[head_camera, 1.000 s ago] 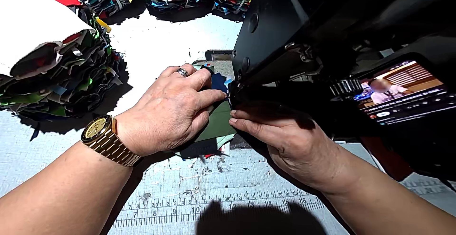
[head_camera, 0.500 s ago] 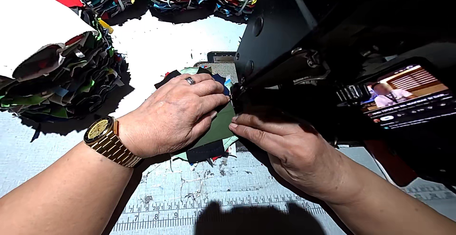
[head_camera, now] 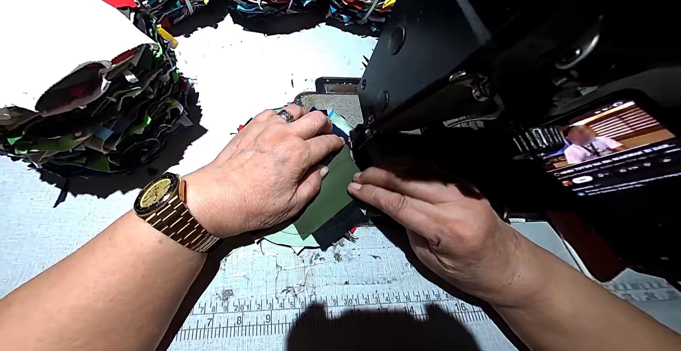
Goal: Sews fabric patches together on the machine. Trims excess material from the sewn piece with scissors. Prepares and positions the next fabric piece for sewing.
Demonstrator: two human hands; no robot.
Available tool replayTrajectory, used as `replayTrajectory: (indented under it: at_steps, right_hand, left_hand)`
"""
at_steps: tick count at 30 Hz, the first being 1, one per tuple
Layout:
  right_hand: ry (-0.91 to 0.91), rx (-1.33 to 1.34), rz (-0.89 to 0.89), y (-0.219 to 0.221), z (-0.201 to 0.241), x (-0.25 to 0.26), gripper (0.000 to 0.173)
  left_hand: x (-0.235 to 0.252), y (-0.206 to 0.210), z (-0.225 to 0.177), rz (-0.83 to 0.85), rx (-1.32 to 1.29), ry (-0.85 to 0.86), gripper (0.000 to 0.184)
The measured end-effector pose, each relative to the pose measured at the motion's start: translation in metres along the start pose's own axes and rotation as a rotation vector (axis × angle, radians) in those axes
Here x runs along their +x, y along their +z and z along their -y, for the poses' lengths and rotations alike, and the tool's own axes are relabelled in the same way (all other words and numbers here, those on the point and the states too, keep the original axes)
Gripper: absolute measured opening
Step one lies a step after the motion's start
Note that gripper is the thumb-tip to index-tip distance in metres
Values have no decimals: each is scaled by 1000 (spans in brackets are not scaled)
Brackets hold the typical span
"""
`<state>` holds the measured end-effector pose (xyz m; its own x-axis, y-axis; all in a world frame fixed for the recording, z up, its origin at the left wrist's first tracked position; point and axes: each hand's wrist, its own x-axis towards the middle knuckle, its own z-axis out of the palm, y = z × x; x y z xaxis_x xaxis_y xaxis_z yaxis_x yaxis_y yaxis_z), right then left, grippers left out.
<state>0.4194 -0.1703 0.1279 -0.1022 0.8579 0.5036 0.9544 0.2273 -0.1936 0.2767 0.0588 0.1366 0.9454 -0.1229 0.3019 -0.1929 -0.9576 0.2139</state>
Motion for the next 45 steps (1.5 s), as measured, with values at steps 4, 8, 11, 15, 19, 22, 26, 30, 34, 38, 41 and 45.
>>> replayTrajectory:
  at_steps: [4, 8, 11, 15, 19, 22, 26, 30, 34, 38, 41, 45]
  right_hand:
    - [13, -1, 30, 0, -3, 0, 33]
    - [17, -19, 0, -1, -8, 1, 28]
    - [12, -30, -42, -2, -5, 2, 29]
    - [-20, 8, 15, 0, 1, 0, 35]
    - [-22, 2, 43, 2, 2, -1, 35]
    - [-17, 10, 34, 2, -1, -1, 33]
    - [15, -22, 26, 0, -5, -1, 33]
    - [-16, -8, -5, -1, -1, 0, 32]
    - [-86, 39, 29, 2, 3, 0, 31]
    - [-90, 20, 18, 1, 0, -1, 31]
    - [-61, 0, 15, -1, -4, -3, 31]
    - [-21, 9, -4, -1, -2, 0, 32]
  left_hand:
    - [-1, -2, -2, 16, -11, -33, 46]
    - [-2, -6, 5, 7, -87, -37, 48]
    - [-5, -9, 11, -40, -93, -1, 48]
    - [-5, -12, 19, -88, -135, 86, 36]
    - [-5, -9, 24, -15, -238, 159, 27]
    - [-6, -10, 23, 0, -225, 144, 29]
    - [-4, -9, 19, -7, -160, 117, 33]
    - [-4, -9, 16, 4, -106, 84, 35]
    - [-4, -9, 14, 4, -75, 61, 35]
    - [-3, -8, 12, -7, -56, 45, 36]
    - [-2, -8, 9, -7, -20, 15, 38]
    - [0, -7, 5, -21, 20, -7, 38]
